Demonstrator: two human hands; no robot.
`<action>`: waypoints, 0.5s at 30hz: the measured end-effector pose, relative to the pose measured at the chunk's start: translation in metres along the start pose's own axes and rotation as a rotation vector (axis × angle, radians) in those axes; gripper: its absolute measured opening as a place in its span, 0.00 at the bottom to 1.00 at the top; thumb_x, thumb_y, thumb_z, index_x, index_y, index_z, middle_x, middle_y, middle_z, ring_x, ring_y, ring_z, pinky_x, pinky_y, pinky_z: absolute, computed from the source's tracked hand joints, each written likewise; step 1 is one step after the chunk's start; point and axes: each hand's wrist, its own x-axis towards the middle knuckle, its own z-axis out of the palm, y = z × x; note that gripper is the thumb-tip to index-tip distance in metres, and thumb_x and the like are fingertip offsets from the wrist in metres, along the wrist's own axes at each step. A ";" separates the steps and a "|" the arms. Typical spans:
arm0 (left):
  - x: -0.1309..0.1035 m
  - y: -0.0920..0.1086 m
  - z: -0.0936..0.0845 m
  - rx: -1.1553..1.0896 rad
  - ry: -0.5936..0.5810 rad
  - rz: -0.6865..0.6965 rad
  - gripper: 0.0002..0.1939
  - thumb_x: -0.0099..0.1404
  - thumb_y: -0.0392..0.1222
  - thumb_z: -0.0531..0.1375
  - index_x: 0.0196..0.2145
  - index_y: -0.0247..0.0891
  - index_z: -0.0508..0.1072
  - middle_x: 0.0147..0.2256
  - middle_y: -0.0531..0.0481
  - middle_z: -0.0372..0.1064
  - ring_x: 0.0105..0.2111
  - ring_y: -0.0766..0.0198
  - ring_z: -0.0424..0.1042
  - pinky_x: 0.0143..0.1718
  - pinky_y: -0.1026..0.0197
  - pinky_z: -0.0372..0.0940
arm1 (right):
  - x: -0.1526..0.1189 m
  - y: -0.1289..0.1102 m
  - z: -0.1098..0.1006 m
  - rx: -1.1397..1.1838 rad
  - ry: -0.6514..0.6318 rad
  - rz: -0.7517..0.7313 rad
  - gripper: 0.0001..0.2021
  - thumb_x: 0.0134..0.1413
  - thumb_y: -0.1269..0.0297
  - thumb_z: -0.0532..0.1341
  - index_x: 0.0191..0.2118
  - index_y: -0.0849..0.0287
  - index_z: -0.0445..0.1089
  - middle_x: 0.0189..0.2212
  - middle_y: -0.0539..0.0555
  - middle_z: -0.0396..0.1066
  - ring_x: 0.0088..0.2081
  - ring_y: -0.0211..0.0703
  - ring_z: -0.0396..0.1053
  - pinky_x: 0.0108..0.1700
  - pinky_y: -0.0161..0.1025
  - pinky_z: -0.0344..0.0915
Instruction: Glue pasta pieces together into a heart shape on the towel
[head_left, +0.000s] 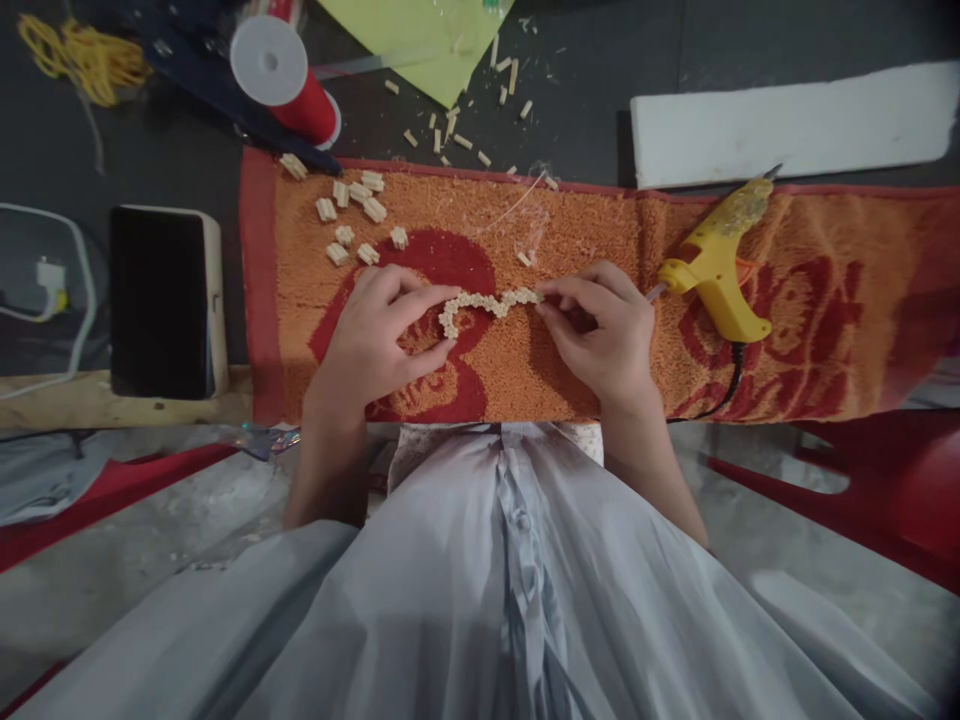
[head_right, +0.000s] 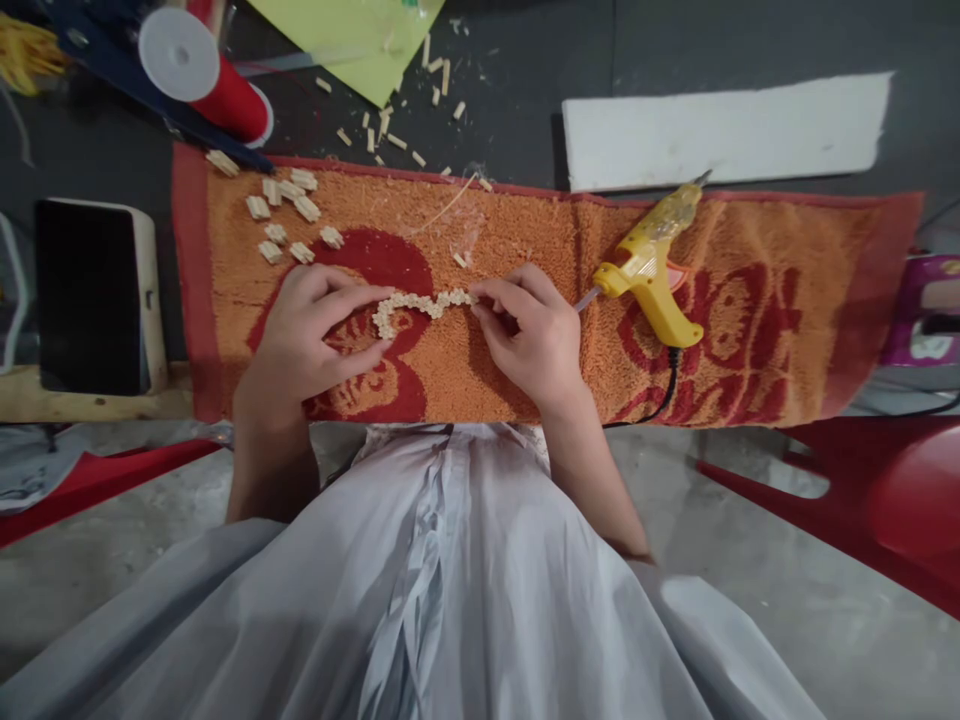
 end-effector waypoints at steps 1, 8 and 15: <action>0.000 0.000 0.000 0.002 -0.001 0.003 0.21 0.63 0.45 0.63 0.54 0.50 0.70 0.42 0.48 0.66 0.44 0.56 0.67 0.50 0.50 0.63 | 0.000 0.000 0.000 0.002 0.001 -0.004 0.08 0.57 0.69 0.61 0.41 0.52 0.75 0.31 0.50 0.67 0.31 0.38 0.66 0.33 0.38 0.67; -0.001 -0.001 0.000 0.019 -0.009 0.001 0.21 0.63 0.45 0.62 0.55 0.49 0.70 0.42 0.48 0.66 0.44 0.56 0.67 0.50 0.50 0.63 | 0.000 0.001 0.000 -0.013 -0.001 -0.019 0.08 0.57 0.69 0.61 0.41 0.53 0.75 0.30 0.50 0.67 0.31 0.38 0.66 0.34 0.38 0.67; -0.001 -0.001 0.001 0.025 -0.006 0.009 0.21 0.64 0.45 0.62 0.55 0.48 0.70 0.42 0.48 0.66 0.44 0.56 0.67 0.50 0.50 0.63 | 0.000 0.000 -0.001 -0.016 -0.010 -0.018 0.09 0.58 0.69 0.61 0.42 0.51 0.75 0.31 0.51 0.68 0.31 0.38 0.67 0.34 0.38 0.68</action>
